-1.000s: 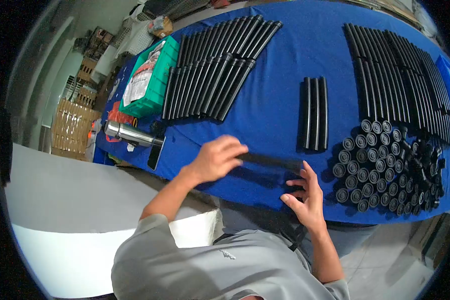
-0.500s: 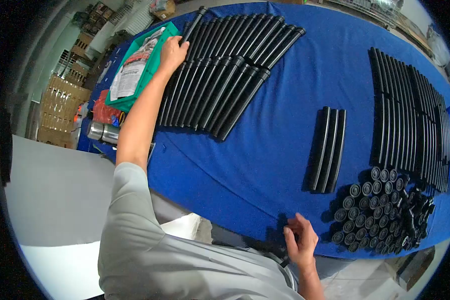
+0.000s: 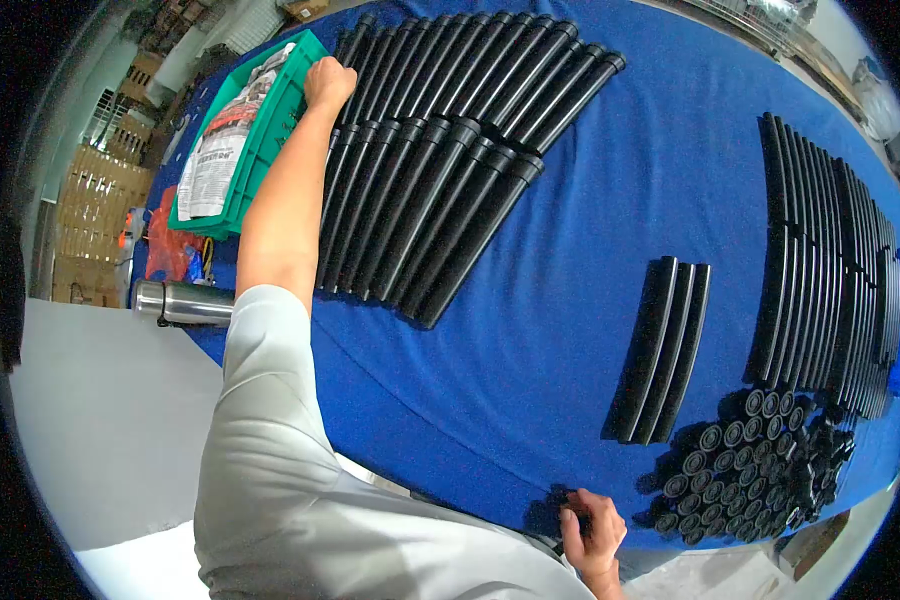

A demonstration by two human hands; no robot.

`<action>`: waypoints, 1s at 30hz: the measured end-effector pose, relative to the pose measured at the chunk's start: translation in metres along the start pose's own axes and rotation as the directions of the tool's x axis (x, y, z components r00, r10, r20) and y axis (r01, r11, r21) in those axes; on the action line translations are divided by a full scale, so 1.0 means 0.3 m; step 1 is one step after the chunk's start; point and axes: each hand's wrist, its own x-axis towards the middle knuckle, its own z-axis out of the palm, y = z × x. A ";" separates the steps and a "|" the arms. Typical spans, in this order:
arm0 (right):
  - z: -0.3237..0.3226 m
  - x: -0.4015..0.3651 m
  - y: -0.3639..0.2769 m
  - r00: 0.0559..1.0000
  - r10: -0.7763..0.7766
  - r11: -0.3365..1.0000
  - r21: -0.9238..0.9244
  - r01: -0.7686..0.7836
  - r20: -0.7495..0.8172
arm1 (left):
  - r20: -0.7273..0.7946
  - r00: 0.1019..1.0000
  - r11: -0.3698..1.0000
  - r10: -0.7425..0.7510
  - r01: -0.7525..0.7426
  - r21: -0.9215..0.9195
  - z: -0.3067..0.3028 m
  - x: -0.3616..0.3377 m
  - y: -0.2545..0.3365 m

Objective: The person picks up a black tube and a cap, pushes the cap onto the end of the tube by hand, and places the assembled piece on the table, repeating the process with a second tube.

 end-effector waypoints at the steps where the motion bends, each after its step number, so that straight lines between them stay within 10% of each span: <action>1: -0.003 -0.001 0.003 1.000 -0.009 1.000 -0.022 0.009 0.005 | 0.026 1.000 1.000 -0.010 0.010 -0.006 -0.001 0.000 0.002; 30: -0.002 0.009 -0.013 1.000 0.008 1.000 0.003 -0.008 0.000 | -0.012 0.995 0.985 -0.096 0.093 -0.143 -0.044 -0.062 -0.016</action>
